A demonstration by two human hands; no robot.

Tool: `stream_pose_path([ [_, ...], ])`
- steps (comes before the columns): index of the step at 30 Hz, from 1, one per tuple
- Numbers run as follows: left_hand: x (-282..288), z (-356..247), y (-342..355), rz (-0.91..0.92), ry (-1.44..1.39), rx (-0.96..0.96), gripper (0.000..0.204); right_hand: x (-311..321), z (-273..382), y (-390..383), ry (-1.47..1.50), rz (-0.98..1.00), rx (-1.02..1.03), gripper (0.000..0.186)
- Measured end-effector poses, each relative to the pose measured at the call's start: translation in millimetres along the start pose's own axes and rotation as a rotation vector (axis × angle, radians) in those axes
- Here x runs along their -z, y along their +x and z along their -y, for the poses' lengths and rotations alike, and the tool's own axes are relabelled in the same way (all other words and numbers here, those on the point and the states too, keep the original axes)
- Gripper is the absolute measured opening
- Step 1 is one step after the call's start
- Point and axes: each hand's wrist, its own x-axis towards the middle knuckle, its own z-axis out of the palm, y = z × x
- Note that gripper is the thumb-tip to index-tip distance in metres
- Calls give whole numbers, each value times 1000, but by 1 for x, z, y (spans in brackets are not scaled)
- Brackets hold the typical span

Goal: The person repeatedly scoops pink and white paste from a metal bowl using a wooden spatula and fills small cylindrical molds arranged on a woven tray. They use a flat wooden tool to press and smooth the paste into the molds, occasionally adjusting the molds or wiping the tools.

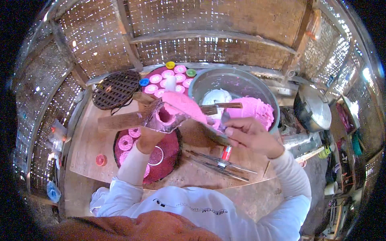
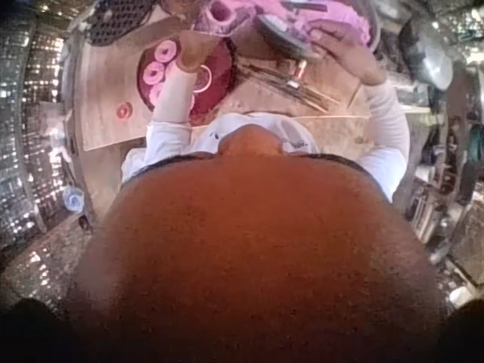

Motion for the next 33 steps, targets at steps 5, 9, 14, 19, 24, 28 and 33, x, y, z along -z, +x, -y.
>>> stream_pose_path([
  [5,18,-19,4,5,141,-24,63,-4,-12,13,-228,63,93,26],
  [9,31,-15,8,-23,237,162,47,-13,30,33,-1050,-170,366,27],
  [14,32,-44,17,20,535,-25,31,-87,52,51,-1514,-325,467,21],
  [19,44,-31,24,85,820,-267,29,-98,24,24,-1561,-453,579,23],
  [24,64,-7,28,100,567,157,25,-75,26,-10,-1381,-662,547,17],
  [28,20,33,17,-238,226,100,33,-77,-14,22,-1025,-893,557,15],
  [33,-23,25,20,-543,-206,71,48,-100,-37,41,-822,-918,537,16],
])
